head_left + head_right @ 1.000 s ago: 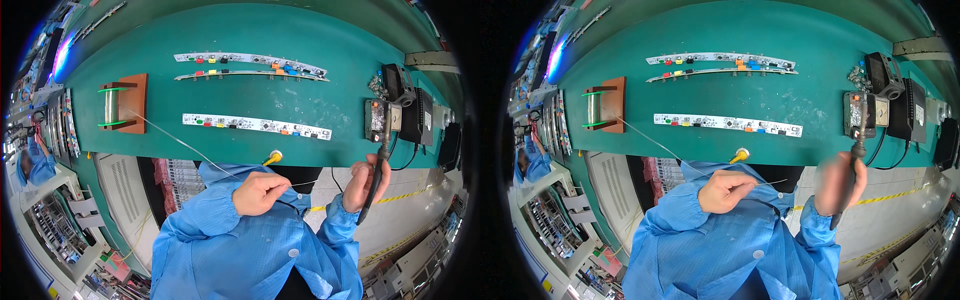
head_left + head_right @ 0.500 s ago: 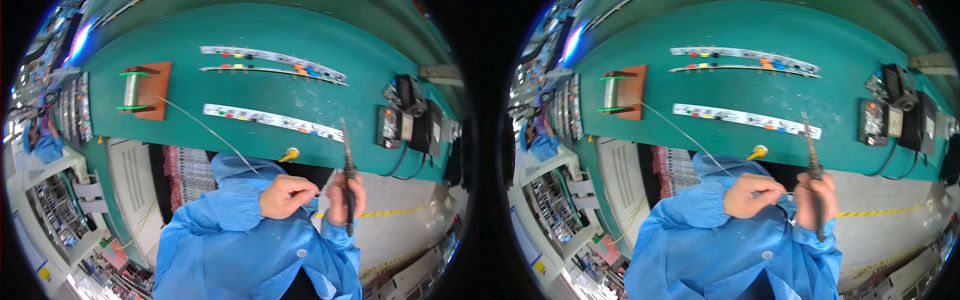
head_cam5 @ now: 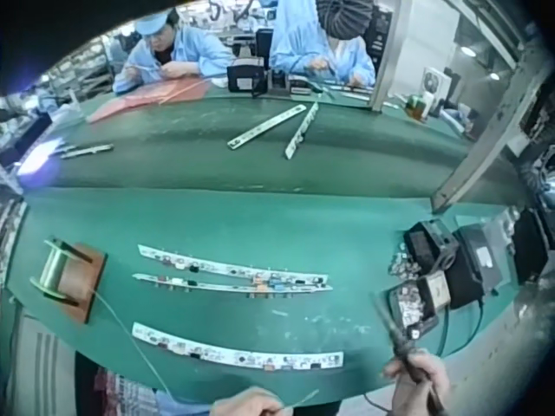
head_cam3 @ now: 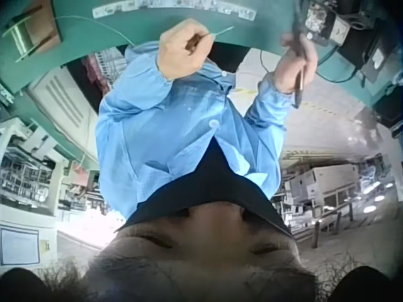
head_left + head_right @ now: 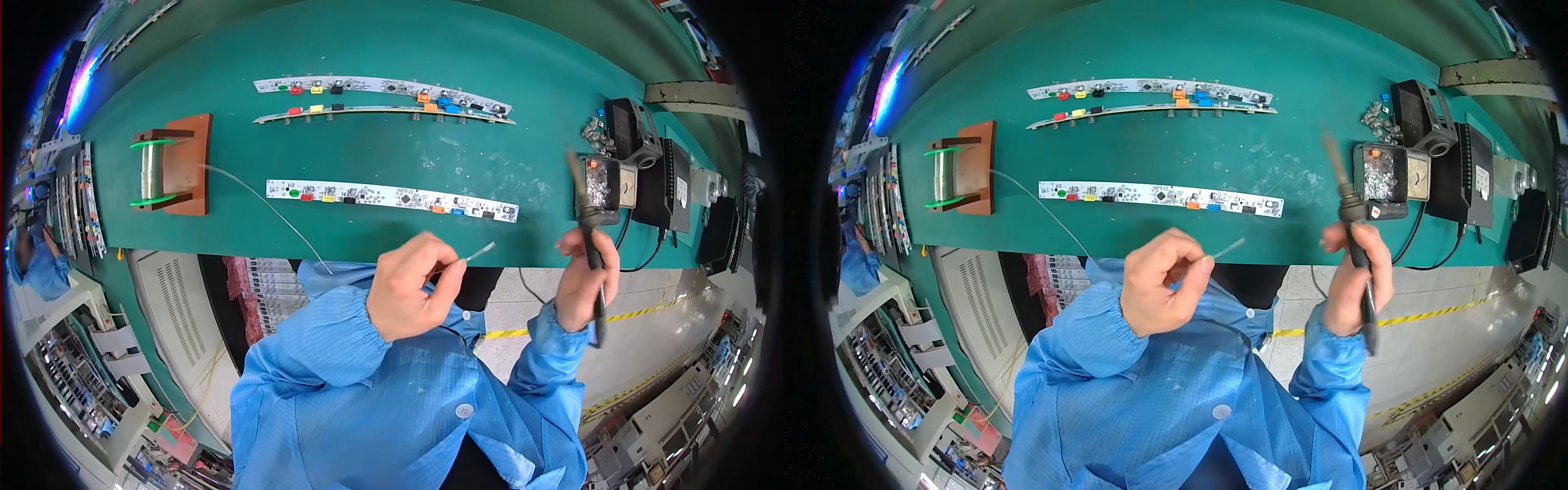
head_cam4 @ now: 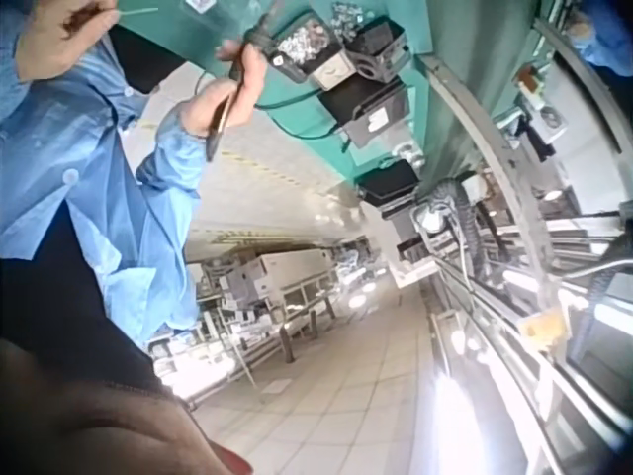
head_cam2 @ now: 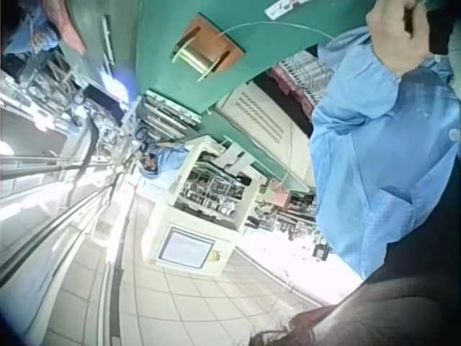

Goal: Soldering components onto LED light strips at a manufacturing station.

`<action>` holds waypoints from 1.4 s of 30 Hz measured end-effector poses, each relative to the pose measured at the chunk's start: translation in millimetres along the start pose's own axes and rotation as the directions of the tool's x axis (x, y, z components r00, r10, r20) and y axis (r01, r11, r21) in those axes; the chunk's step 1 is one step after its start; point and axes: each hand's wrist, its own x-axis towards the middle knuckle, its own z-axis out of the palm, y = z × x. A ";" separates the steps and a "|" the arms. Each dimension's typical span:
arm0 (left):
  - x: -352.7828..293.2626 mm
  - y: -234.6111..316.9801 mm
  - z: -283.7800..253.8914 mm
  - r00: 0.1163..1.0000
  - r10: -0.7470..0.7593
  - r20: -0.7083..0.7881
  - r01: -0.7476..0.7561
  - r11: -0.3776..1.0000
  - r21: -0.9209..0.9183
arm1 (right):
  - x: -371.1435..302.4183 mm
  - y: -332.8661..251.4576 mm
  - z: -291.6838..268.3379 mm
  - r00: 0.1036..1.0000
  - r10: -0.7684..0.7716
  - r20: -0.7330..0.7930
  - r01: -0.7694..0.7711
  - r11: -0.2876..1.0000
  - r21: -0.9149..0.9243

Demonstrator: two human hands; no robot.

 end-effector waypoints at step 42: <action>31.4 -29.6 12.8 0.975 0.175 -0.134 -0.129 0.946 0.299 | 50.6 5.8 1.6 0.837 0.472 0.277 -0.483 0.875 -0.032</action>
